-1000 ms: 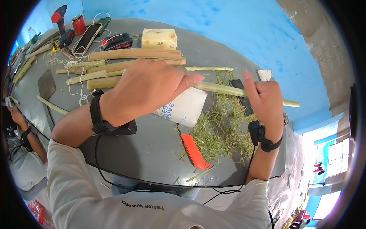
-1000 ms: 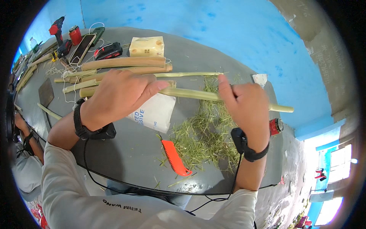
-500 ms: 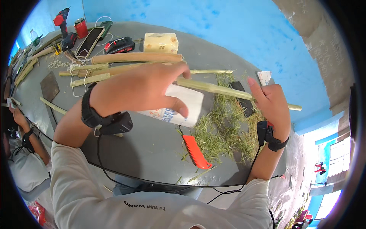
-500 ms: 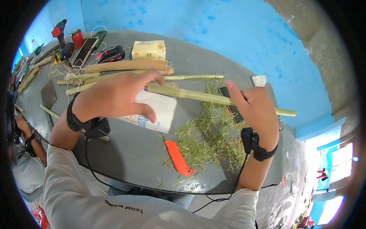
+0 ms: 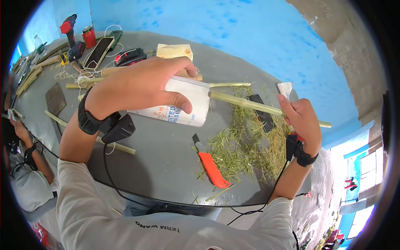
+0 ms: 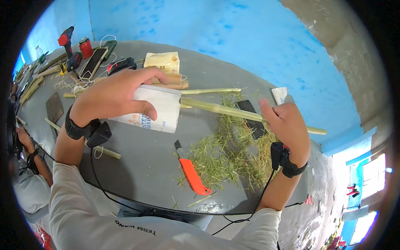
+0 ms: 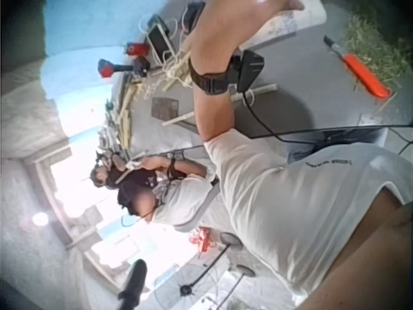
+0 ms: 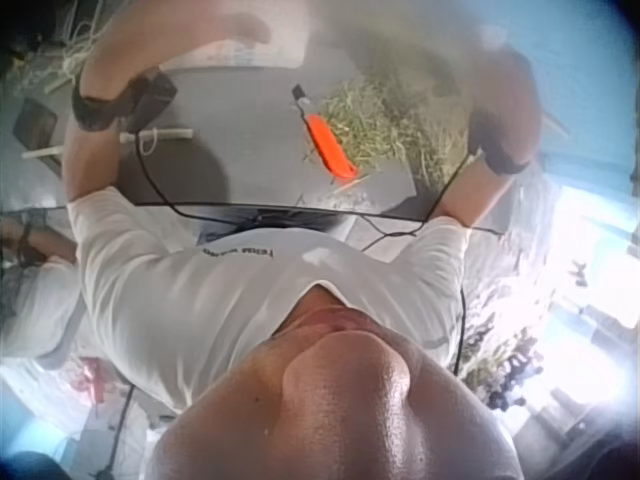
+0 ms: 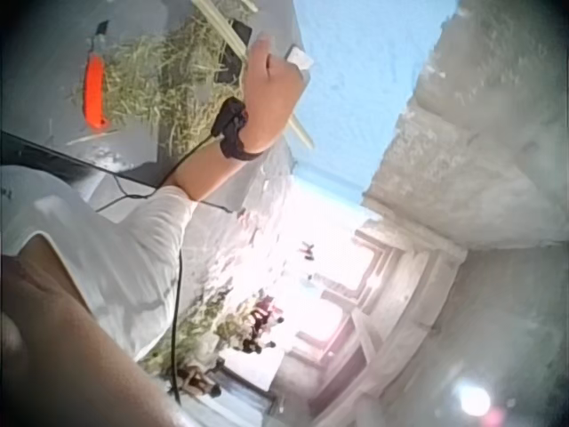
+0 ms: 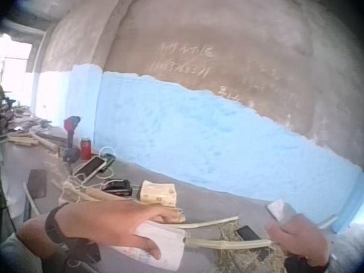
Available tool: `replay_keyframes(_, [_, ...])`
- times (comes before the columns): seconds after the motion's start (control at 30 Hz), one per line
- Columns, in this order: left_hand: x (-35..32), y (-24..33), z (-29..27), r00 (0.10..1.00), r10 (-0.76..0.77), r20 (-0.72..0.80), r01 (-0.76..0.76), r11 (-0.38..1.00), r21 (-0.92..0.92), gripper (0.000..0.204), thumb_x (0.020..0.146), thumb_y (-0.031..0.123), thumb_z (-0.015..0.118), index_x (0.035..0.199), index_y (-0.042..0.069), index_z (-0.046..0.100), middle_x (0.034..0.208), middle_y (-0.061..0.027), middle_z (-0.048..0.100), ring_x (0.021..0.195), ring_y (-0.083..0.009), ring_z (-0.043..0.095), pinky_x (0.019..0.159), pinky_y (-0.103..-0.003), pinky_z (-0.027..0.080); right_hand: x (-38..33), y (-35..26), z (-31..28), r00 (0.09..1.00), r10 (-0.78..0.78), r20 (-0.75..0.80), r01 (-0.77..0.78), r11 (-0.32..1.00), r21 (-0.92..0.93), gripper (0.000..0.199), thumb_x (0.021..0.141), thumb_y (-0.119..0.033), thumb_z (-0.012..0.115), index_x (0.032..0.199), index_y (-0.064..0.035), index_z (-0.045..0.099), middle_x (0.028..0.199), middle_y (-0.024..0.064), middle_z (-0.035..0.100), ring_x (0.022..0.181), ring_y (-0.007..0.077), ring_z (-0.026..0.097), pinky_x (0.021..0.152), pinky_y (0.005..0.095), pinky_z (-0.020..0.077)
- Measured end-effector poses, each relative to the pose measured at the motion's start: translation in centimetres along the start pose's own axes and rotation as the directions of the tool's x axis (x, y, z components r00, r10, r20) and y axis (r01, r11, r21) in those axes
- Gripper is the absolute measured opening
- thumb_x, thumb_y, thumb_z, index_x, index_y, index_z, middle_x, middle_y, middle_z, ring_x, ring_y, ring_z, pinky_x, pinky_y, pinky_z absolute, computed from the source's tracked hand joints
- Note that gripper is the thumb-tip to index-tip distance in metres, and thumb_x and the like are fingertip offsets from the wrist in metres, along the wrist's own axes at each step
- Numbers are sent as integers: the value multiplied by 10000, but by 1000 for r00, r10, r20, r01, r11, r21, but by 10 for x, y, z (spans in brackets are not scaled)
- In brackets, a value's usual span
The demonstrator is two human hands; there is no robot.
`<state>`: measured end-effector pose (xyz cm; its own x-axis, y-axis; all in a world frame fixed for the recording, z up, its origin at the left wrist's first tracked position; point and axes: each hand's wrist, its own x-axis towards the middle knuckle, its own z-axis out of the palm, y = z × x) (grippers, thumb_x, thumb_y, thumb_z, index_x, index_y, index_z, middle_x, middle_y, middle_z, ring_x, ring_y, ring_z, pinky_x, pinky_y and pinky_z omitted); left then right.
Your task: Sand the surface of a bamboo strip with sandpaper.
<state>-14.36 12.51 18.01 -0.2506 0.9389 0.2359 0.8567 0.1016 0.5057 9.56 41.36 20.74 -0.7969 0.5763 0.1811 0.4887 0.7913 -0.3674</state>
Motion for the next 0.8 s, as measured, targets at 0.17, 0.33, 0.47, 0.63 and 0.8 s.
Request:
replay_keyframes(0.17, [0,7,-10,999,-43,29,46,995,-87,631,777,352,818,1259,63,532,1050,-180,690,957,-327,654,826,-386,491,0,5,-1,1000,-8,22,8,1000,7,710,971,-504,607,519,32,491,428,37,413,414,128,352,440,338,317])
replay_keyframes(0.33, [-1,5,-10,999,-41,10,41,996,-79,628,767,340,827,1256,74,538,999,-154,686,910,-299,646,802,-372,486,-5,-2,0,995,-41,92,37,998,43,700,981,-484,597,479,-4,508,421,8,416,407,87,364,429,299,306])
replay_keyframes(0.47, [-2,5,-12,998,-59,5,60,995,-77,598,760,304,826,1246,92,549,933,-129,664,858,-271,629,771,-363,478,-3,-6,1,990,-75,117,72,997,26,713,973,-515,595,511,25,539,427,59,463,401,143,401,447,340,345])
replay_keyframes(0.63, [0,5,-14,997,-71,11,72,996,-57,569,755,269,821,1233,98,563,846,-92,618,785,-231,600,717,-346,461,-4,-5,1,987,-66,149,64,998,20,705,975,-508,589,516,27,558,427,70,471,400,163,422,453,343,360])
replay_keyframes(0.8, [-1,5,-17,995,-102,-16,101,993,-59,547,755,279,824,1210,99,578,774,-47,542,717,-182,535,657,-323,424,-6,-7,-1,982,-65,179,63,998,18,684,976,-487,592,524,25,575,427,81,471,397,174,422,452,352,361])
